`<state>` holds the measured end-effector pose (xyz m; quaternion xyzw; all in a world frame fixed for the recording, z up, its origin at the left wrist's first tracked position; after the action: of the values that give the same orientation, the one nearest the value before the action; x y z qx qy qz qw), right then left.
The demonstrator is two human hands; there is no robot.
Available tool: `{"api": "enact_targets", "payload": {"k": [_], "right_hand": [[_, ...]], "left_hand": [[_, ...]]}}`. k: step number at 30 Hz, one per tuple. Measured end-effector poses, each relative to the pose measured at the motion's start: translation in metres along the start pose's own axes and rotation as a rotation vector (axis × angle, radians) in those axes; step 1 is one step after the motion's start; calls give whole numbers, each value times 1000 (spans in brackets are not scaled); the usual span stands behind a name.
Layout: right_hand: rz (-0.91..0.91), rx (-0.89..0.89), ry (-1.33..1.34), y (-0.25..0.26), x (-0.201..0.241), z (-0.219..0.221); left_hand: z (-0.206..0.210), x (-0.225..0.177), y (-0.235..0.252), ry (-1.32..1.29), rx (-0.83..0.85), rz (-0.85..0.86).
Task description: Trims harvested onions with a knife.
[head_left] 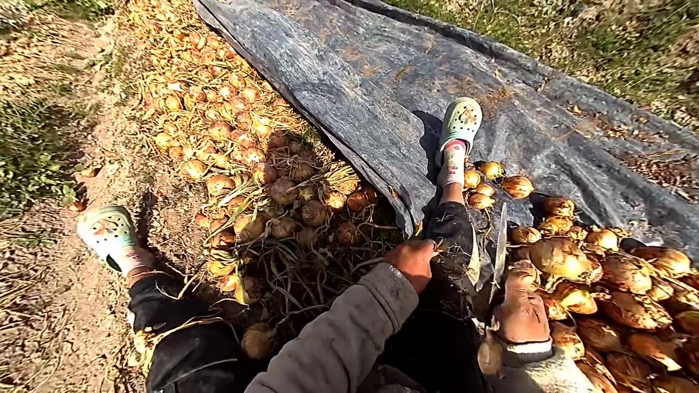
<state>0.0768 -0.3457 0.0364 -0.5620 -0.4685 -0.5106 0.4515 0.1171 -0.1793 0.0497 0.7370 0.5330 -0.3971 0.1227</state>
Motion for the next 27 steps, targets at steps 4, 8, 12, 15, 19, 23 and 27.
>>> {"api": "enact_targets", "payload": {"k": [4, 8, 12, 15, 19, 23, 27], "right_hand": [[83, -32, 46, 6, -12, -29], [180, 74, 77, -7, -55, -32], [272, 129, 98, -27, -47, -1], [302, 231, 91, -34, -49, 16], [392, 349, 0, -38, -49, 27], [465, 434, -15, -39, -53, 31], [460, 566, -115, -33, -61, 37]], "left_hand": [[-18, 69, 2, 126, 233, -455], [-38, 131, -3, 295, 184, -666], [-49, 156, 26, 403, 275, -519], [-37, 185, 45, 235, 306, -467], [-28, 202, 42, 178, 216, -564], [-31, 202, 20, 71, 90, -583], [-37, 166, -30, -295, -116, -340]]}}
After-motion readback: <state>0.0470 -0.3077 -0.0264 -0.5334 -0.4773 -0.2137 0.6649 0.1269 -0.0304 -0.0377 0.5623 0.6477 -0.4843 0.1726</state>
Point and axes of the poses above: each hand's wrist, its own y-axis towards the middle knuckle, its own z-axis out of the palm, x = y × z, the point moved 4 cm from there along y, towards the middle knuckle, and after that the axes turned 13 degrees about x, right-handed, at the moved point
